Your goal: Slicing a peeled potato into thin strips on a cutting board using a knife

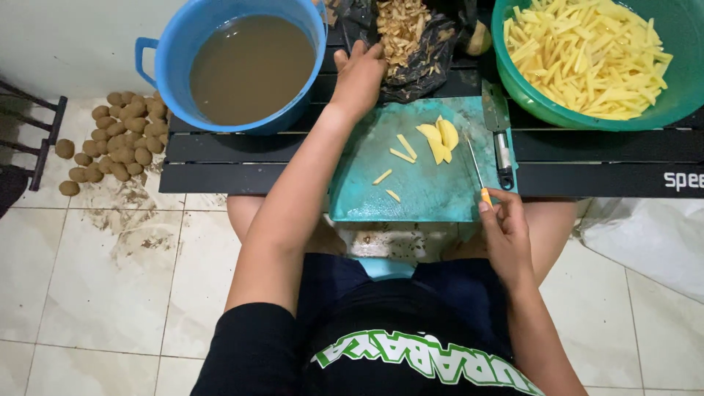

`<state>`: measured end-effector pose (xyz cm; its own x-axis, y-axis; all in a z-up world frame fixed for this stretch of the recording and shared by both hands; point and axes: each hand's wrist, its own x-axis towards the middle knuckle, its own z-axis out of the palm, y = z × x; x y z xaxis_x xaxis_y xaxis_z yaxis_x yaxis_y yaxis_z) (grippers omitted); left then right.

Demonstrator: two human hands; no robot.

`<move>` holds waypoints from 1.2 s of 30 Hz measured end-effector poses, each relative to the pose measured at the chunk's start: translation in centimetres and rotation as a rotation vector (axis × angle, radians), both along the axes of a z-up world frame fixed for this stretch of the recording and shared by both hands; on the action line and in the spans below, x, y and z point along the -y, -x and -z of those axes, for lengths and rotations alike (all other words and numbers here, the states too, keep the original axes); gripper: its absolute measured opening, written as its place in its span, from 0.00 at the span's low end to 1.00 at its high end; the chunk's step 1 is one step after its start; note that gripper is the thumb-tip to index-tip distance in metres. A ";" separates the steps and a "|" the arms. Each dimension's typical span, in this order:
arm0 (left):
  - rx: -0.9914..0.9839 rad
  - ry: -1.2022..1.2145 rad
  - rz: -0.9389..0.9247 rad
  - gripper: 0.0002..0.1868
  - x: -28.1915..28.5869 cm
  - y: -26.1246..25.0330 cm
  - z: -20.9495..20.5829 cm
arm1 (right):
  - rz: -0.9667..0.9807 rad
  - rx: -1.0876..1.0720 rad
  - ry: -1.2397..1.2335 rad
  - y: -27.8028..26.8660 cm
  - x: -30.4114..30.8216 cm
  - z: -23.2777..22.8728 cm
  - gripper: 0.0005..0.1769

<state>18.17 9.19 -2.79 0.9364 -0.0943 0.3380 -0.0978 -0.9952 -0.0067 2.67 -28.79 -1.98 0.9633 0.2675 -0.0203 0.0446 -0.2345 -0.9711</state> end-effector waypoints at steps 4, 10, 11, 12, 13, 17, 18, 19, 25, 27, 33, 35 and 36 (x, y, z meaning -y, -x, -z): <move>0.092 -0.091 0.030 0.03 -0.6 0.6 -0.4 | -0.024 0.027 -0.039 0.1 -0.3 0.2 0.15; -0.023 -0.256 -0.010 0.05 -1.0 1.7 0.2 | -0.004 -0.033 -0.001 0.5 -1.1 -0.8 0.15; 0.036 -0.252 0.020 0.03 -1.2 2.0 0.0 | -0.016 -0.019 -0.013 0.4 -1.1 -0.7 0.15; 0.096 -0.248 0.049 0.06 -1.5 2.2 -0.2 | -0.028 -0.004 -0.026 0.4 -1.2 -0.7 0.15; 0.096 -0.248 0.049 0.06 -1.5 2.5 -0.7 | -0.028 -0.004 -0.027 0.3 -1.2 -0.3 0.15; 0.103 -0.201 0.081 0.04 -1.5 4.2 -3.1 | -0.023 -0.020 -0.063 0.1 -1.5 -0.1 0.14; 0.117 -0.142 0.108 0.07 -1.4 4.7 -3.6 | -0.019 -0.035 -0.053 0.2 -1.5 -0.3 0.14; 0.116 -0.141 0.107 0.07 -0.2 5.7 -5.3 | -0.020 -0.037 -0.052 0.2 -1.6 -0.5 0.14; -0.427 0.299 0.328 0.16 4.8 9.0 -7.4 | -0.027 -0.023 -0.034 -0.2 -1.4 1.2 0.14; -0.344 0.245 0.506 0.10 4.7 8.4 -3.8 | -0.064 0.088 -0.055 -1.2 -0.4 4.8 0.14; -0.277 0.248 0.481 0.09 3.6 9.5 -1.6 | -0.069 0.076 -0.035 -0.8 0.0 4.4 0.14; -0.300 0.240 0.418 0.09 4.0 11.0 -1.6 | -0.089 0.067 -0.034 -0.1 -0.4 4.0 0.14; -0.320 0.228 0.354 0.10 4.0 11.7 -1.7 | -0.109 0.060 -0.035 0.1 -0.8 3.8 0.15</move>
